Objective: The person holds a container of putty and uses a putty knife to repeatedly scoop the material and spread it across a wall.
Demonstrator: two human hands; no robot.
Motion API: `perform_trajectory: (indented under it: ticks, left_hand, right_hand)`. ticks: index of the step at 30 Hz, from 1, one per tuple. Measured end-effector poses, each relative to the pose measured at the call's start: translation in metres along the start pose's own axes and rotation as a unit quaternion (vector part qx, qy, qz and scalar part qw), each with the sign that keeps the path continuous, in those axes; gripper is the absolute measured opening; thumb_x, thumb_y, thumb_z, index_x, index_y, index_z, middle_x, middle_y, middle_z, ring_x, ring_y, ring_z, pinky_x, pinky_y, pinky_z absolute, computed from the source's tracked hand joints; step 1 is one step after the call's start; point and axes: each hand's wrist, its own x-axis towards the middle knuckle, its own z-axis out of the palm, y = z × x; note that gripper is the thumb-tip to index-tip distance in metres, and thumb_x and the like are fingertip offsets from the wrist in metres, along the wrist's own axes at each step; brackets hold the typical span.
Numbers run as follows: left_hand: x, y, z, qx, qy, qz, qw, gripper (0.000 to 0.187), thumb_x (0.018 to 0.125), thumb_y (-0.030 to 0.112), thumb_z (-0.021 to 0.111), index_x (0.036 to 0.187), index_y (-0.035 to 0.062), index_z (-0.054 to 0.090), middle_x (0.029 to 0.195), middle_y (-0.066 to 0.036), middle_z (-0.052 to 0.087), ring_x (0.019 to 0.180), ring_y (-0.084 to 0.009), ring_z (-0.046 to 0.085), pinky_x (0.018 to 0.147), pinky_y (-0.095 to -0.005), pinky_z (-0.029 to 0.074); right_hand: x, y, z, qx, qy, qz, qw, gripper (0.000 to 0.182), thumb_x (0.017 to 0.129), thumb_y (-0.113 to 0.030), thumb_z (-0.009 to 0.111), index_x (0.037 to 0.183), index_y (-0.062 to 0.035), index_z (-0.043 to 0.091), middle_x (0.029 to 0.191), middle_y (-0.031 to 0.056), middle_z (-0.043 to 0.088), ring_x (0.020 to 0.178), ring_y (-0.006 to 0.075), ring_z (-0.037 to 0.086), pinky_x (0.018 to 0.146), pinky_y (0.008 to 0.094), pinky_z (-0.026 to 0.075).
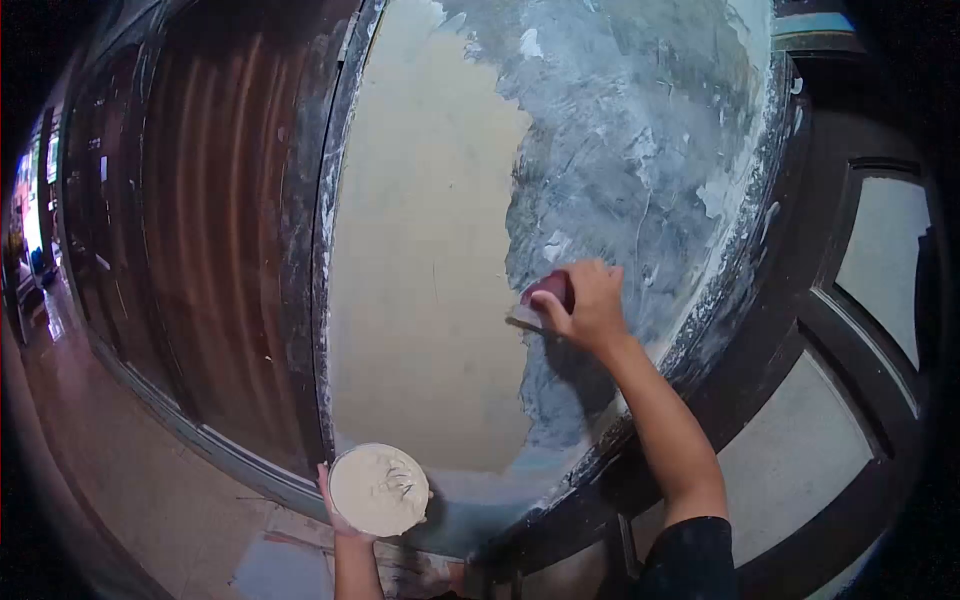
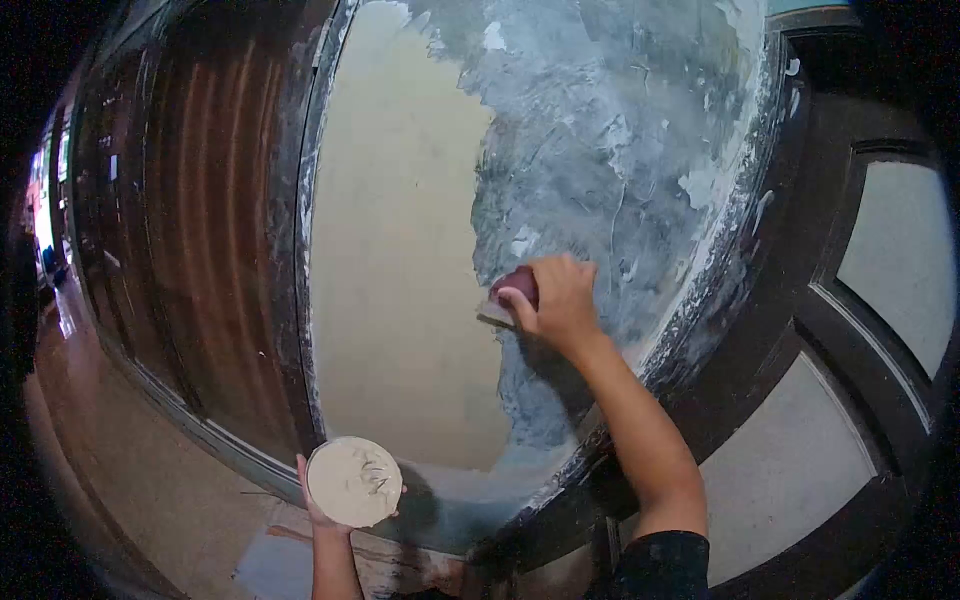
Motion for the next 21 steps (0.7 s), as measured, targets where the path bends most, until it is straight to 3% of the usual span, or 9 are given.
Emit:
perform_trajectory:
  ticks: [2, 4, 6, 8, 10, 14, 16, 19, 21]
  left_hand:
    - [0.0, 0.008, 0.003, 0.005, -0.056, -0.021, 0.998, 0.106, 0.091, 0.089, 0.039, 0.155, 0.0043, 0.045, 0.151, -0.031, 0.051, 0.127, -0.062, 0.055, 0.091, -0.0859, 0.046]
    - [-0.001, 0.012, 0.004, 0.007, -0.049, -0.015, 0.999, 0.106, 0.09, 0.089, 0.039, 0.155, 0.0047, 0.045, 0.15, -0.032, 0.051, 0.125, -0.0633, 0.055, 0.089, -0.0867, 0.046]
    - [0.0, 0.009, 0.016, -0.065, 0.09, 0.033, 0.993, 0.107, 0.089, 0.09, 0.038, 0.155, 0.0062, 0.044, 0.148, -0.034, 0.051, 0.119, -0.0682, 0.056, 0.081, -0.0886, 0.047]
    - [-0.003, 0.016, 0.015, 0.001, -0.042, -0.031, 0.999, 0.108, 0.089, 0.091, 0.038, 0.156, 0.0072, 0.043, 0.148, -0.034, 0.052, 0.117, -0.0699, 0.056, 0.082, -0.0887, 0.047]
    - [-0.006, 0.016, 0.021, -0.024, -0.023, -0.032, 0.999, 0.108, 0.088, 0.092, 0.038, 0.156, 0.0071, 0.043, 0.148, -0.034, 0.051, 0.116, -0.0708, 0.055, 0.081, -0.0889, 0.047]
    - [-0.012, 0.019, 0.026, -0.075, -0.009, -0.01, 0.997, 0.107, 0.089, 0.091, 0.038, 0.156, 0.007, 0.045, 0.15, -0.032, 0.052, 0.12, -0.0664, 0.056, 0.088, -0.0858, 0.047]
    - [-0.008, 0.025, 0.004, 0.041, 0.022, 0.022, 0.999, 0.102, 0.093, 0.087, 0.037, 0.153, 0.0057, 0.049, 0.15, -0.029, 0.054, 0.127, -0.0572, 0.057, 0.098, -0.0786, 0.049]
    - [-0.006, 0.028, -0.003, 0.037, 0.04, 0.017, 0.998, 0.097, 0.096, 0.083, 0.037, 0.15, 0.0039, 0.052, 0.147, -0.026, 0.058, 0.129, -0.0494, 0.059, 0.104, -0.0714, 0.049]
    - [-0.008, 0.029, 0.008, 0.053, 0.004, 0.0, 0.999, 0.098, 0.096, 0.084, 0.037, 0.149, 0.0033, 0.053, 0.147, -0.026, 0.058, 0.127, -0.05, 0.06, 0.105, -0.0708, 0.049]
  right_hand:
    - [-0.024, -0.012, 0.004, 0.007, -0.145, -0.063, 0.987, 0.039, 0.085, -0.043, 0.082, 0.102, -0.0101, 0.068, 0.095, 0.0078, 0.066, 0.091, 0.0303, 0.059, 0.082, 0.0469, 0.035]
    - [-0.015, -0.016, 0.009, -0.032, -0.15, -0.087, 0.984, 0.038, 0.086, -0.042, 0.081, 0.102, -0.0097, 0.069, 0.096, 0.0081, 0.066, 0.091, 0.0304, 0.059, 0.082, 0.0475, 0.035]
    - [0.01, -0.008, 0.012, -0.036, -0.01, -0.001, 0.999, 0.039, 0.086, -0.043, 0.081, 0.101, -0.0095, 0.069, 0.095, 0.0078, 0.066, 0.091, 0.0305, 0.059, 0.083, 0.0474, 0.035]
    - [0.023, -0.006, 0.006, -0.026, 0.042, 0.035, 0.998, 0.039, 0.086, -0.044, 0.081, 0.1, -0.0098, 0.068, 0.093, 0.0074, 0.065, 0.089, 0.0307, 0.058, 0.083, 0.0473, 0.035]
    - [0.021, -0.004, -0.003, 0.007, 0.026, 0.033, 0.999, 0.04, 0.086, -0.046, 0.08, 0.098, -0.01, 0.067, 0.092, 0.0067, 0.065, 0.089, 0.0303, 0.058, 0.082, 0.0469, 0.035]
    - [-0.028, -0.016, 0.002, -0.035, -0.158, -0.095, 0.982, 0.038, 0.086, -0.045, 0.08, 0.097, -0.011, 0.067, 0.092, 0.0062, 0.064, 0.088, 0.0292, 0.058, 0.082, 0.0468, 0.035]
    - [-0.018, -0.01, 0.007, -0.047, -0.152, -0.093, 0.983, 0.038, 0.086, -0.045, 0.08, 0.099, -0.0112, 0.067, 0.093, 0.0064, 0.065, 0.09, 0.0291, 0.059, 0.082, 0.0474, 0.035]
    - [0.016, -0.002, 0.006, -0.033, 0.066, 0.065, 0.995, 0.04, 0.085, -0.044, 0.081, 0.1, -0.0098, 0.068, 0.094, 0.0075, 0.067, 0.093, 0.0299, 0.061, 0.083, 0.0482, 0.036]
    - [0.01, 0.002, 0.001, -0.006, 0.038, 0.061, 0.997, 0.04, 0.086, -0.045, 0.081, 0.099, -0.0092, 0.068, 0.092, 0.0081, 0.065, 0.089, 0.031, 0.059, 0.083, 0.0474, 0.036]
